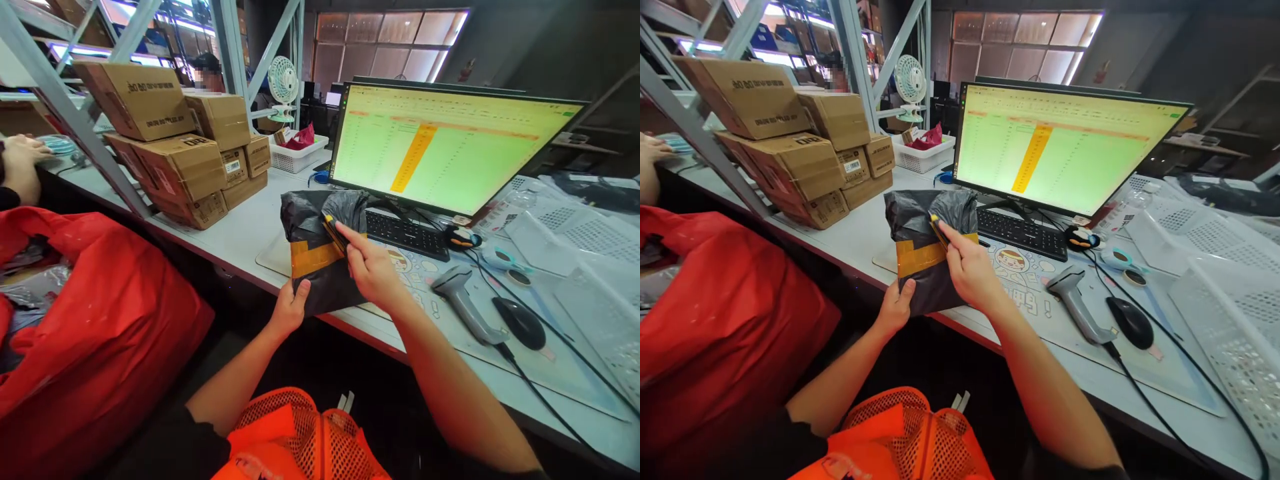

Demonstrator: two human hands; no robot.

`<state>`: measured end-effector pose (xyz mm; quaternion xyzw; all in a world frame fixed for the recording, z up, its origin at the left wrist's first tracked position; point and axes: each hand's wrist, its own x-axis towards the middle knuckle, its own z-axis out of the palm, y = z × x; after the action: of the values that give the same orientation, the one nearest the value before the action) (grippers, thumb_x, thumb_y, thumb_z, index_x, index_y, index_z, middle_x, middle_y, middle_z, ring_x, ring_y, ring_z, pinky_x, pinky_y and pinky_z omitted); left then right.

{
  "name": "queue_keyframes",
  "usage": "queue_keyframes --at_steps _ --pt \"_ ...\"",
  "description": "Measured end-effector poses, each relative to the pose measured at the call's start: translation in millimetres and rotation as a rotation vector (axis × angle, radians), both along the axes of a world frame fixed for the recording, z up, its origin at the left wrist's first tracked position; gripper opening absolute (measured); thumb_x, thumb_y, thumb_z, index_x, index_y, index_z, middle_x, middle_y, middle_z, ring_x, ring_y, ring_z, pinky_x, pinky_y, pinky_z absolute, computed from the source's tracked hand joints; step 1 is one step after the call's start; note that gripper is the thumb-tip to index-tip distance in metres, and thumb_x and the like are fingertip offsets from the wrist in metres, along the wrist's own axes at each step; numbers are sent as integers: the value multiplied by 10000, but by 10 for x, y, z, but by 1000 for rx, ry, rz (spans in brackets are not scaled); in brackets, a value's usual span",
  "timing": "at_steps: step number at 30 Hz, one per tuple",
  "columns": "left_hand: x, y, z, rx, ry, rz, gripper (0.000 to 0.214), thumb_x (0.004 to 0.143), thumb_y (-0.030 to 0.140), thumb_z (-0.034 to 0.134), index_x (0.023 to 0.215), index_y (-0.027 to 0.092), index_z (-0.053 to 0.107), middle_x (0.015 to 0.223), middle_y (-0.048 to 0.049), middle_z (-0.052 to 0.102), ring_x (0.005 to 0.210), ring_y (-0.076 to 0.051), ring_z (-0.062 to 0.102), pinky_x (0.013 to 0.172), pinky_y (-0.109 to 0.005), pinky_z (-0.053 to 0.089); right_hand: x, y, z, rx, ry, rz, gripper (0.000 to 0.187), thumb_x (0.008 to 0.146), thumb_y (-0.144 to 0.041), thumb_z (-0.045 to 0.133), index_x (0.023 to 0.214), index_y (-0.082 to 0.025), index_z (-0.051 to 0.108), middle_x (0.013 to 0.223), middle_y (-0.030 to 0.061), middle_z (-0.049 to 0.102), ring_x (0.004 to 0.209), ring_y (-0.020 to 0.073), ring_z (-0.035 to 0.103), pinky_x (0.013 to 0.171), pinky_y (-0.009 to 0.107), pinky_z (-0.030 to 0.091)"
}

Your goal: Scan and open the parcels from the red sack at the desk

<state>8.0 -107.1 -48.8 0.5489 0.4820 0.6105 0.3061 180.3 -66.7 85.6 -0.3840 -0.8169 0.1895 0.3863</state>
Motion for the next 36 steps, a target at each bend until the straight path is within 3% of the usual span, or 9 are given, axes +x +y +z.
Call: queue_keyframes --at_steps 5,11,14,17,20,23,26,30,36 --pt "-204 92 -69 -59 -69 180 727 936 787 447 1070 122 709 1053 -148 765 1048 -288 711 969 -401 553 490 -389 -458 -216 -218 11 504 990 -248 407 1439 -258 637 1263 56 746 1132 229 718 1010 427 583" --pt "-63 124 -64 -188 -69 145 597 1015 627 415 1153 120 700 1175 -163 750 1176 -295 679 1033 -404 508 1359 -609 -708 -242 -380 -232 474 1000 -403 441 1395 -280 672 1327 57 715 1219 285 686 1008 463 590" --pt "-19 -2 9 -371 172 -23 562 1025 598 391 956 144 716 880 -122 774 861 -267 736 799 -354 545 1630 -544 -812 -168 -514 -410 493 990 -413 427 1394 -268 669 1270 94 736 1130 307 716 939 466 610" --pt "-106 -216 170 -516 438 -357 599 1021 621 395 740 173 677 572 -39 671 561 -189 648 607 -280 461 1780 -404 -941 -105 -685 -633 524 1002 -422 377 1409 -239 651 1233 145 721 1016 341 722 849 506 612" --pt "-180 -308 405 -354 529 -613 471 1010 553 507 805 181 710 651 -13 704 596 -147 640 596 -244 440 1799 -243 -1062 -49 -774 -657 538 999 -367 354 1395 -146 643 1220 201 692 1078 371 672 900 540 578" --pt "-116 -71 536 -4 604 -573 270 1014 404 570 1094 201 730 1052 -66 770 969 -196 709 870 -299 524 1720 -116 -1133 -11 -777 -614 525 982 -327 371 1361 -89 647 1216 228 681 1146 385 618 974 564 532" --pt "26 359 455 183 812 -533 318 968 301 653 1275 220 681 1402 -105 654 1332 -283 569 1129 -446 434 1617 -54 -1142 25 -701 -632 520 988 -348 375 1356 -94 640 1271 228 663 1167 387 600 979 559 517" --pt "145 698 270 231 1019 -521 216 990 340 637 1137 204 718 1305 -102 686 1256 -299 584 1051 -470 457 1520 -43 -1104 94 -526 -552 482 979 -365 409 1311 -110 648 1262 205 684 1175 355 609 1038 522 490" --pt "212 707 228 377 1068 -506 201 1048 275 504 993 177 670 1089 -101 682 1065 -236 609 936 -376 459 1352 5 -947 115 -371 -453 433 972 -390 459 1284 -158 649 1269 176 694 1218 319 614 1099 500 464"
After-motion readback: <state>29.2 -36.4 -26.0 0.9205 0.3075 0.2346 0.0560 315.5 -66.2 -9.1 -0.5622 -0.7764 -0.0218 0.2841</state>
